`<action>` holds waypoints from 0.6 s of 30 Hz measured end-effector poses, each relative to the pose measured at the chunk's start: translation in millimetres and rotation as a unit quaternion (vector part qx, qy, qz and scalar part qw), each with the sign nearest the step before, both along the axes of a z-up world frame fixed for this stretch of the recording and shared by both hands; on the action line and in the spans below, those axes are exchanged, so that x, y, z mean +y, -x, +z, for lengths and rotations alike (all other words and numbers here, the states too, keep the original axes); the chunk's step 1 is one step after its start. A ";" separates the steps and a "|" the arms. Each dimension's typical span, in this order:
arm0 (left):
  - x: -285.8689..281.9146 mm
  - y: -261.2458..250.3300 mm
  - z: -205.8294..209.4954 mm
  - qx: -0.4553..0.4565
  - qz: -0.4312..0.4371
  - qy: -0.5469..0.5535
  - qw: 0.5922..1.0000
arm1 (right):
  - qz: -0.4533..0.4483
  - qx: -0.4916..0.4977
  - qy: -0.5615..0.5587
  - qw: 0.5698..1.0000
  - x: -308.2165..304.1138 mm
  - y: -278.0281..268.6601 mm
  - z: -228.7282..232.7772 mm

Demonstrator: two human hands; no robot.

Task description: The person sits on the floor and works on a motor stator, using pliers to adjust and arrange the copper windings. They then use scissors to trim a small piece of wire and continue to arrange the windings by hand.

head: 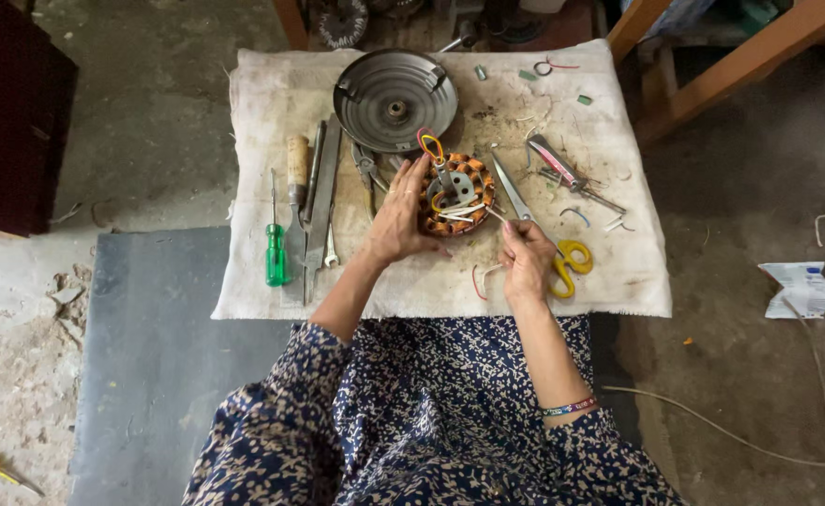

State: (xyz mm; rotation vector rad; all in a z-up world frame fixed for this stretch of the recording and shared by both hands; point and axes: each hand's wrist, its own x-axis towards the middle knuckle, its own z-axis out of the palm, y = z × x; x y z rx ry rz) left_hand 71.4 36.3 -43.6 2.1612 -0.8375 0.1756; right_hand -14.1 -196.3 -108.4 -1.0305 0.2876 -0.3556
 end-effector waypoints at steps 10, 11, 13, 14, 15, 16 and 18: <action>-24.1 -0.4 -5.2 0.027 0.069 0.038 0.997 | 0.030 -0.034 -0.020 0.999 -2.8 10.5 -3.3; -27.7 -1.0 -5.0 0.030 0.082 0.039 0.995 | 0.026 -0.034 -0.017 0.999 -2.5 9.1 -1.6; -33.8 1.5 -5.9 0.028 0.096 0.053 0.994 | 0.021 -0.032 -0.011 0.999 -1.5 8.6 3.2; -36.3 5.0 -7.2 0.022 0.098 0.067 0.993 | 0.019 -0.032 -0.008 0.999 -1.4 7.7 6.7; -38.8 7.8 -8.4 0.016 0.099 0.081 0.992 | 0.009 -0.034 0.026 0.999 -2.0 5.9 11.0; -41.7 9.9 -9.8 -0.002 0.113 0.080 0.990 | -0.001 -0.035 0.060 0.998 -3.0 3.4 15.6; -46.9 15.3 -14.6 -0.035 0.138 0.078 0.987 | -0.021 -0.041 0.139 0.989 -4.8 1.2 23.0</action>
